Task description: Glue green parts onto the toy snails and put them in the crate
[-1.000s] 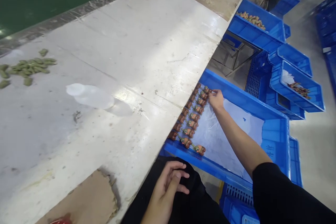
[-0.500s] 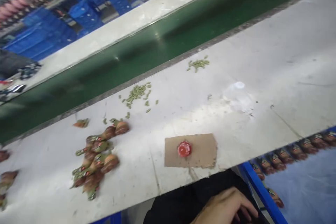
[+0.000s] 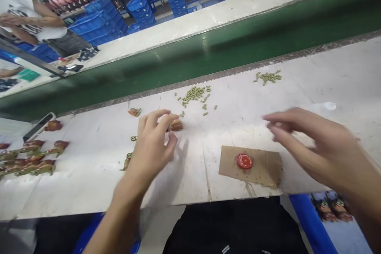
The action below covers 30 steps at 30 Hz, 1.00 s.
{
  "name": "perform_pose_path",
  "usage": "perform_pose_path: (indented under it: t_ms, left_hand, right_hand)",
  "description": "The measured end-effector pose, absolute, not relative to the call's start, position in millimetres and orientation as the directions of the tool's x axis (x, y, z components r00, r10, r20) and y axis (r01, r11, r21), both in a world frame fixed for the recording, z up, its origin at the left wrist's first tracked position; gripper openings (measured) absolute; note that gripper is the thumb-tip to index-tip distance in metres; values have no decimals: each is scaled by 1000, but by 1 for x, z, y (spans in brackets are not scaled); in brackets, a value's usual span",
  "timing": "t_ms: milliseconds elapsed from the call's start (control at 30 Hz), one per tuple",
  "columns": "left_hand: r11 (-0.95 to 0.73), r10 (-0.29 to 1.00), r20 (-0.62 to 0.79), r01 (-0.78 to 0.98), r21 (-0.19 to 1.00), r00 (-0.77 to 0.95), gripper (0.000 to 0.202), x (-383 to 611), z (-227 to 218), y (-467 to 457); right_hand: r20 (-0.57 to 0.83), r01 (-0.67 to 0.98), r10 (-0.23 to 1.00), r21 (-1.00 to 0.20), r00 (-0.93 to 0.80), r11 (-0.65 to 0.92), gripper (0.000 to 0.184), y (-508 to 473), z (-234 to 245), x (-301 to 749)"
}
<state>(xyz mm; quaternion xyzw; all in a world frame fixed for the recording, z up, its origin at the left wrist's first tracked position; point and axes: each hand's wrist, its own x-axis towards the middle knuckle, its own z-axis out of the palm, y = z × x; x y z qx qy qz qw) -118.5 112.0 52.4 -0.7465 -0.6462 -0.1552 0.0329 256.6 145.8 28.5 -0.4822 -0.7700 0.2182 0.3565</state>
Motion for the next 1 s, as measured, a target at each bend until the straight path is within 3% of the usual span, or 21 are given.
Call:
perform_pose_path:
  t_ms: [100, 200, 433, 500, 633, 733, 800, 900, 1000]
  left_hand:
    - [-247, 969, 0, 967, 57, 248, 60, -143, 55, 143]
    - [-325, 925, -179, 942, 83, 335, 67, -159, 56, 161]
    - [-332, 919, -154, 923, 192, 362, 14, -168, 50, 184]
    - [-310, 933, -110, 920, 239, 343, 9, -165, 49, 182]
    - [-254, 960, -12, 885, 391, 281, 20, -147, 56, 161]
    - [-80, 988, -28, 659, 748, 152, 17, -129, 65, 130]
    - [18, 986, -83, 400, 916, 145, 16, -115, 68, 105]
    - [117, 974, -143, 152, 982, 174, 14, -93, 64, 71]
    - [158, 975, -174, 117, 981, 141, 31, -69, 55, 48]
  right_hand:
    - [235, 610, 833, -588, -501, 532, 29, 191, 31, 195]
    - [77, 705, 790, -404, -608, 582, 32, 230, 20, 142]
    - [5, 698, 750, -363, -661, 618, 24, 247, 8, 101]
    - [5, 697, 759, -390, -652, 602, 20, 247, 7, 100]
    - [30, 691, 798, -482, -601, 539, 13, 250, 10, 105]
    - [54, 675, 844, -574, -533, 463, 13, 245, 22, 120]
    - [79, 567, 872, -731, -483, 380, 12, 232, 34, 136]
    - [117, 258, 905, -937, -408, 238, 10, 194, 52, 161]
    - [62, 185, 929, -973, -366, 138, 8, 144, 64, 182]
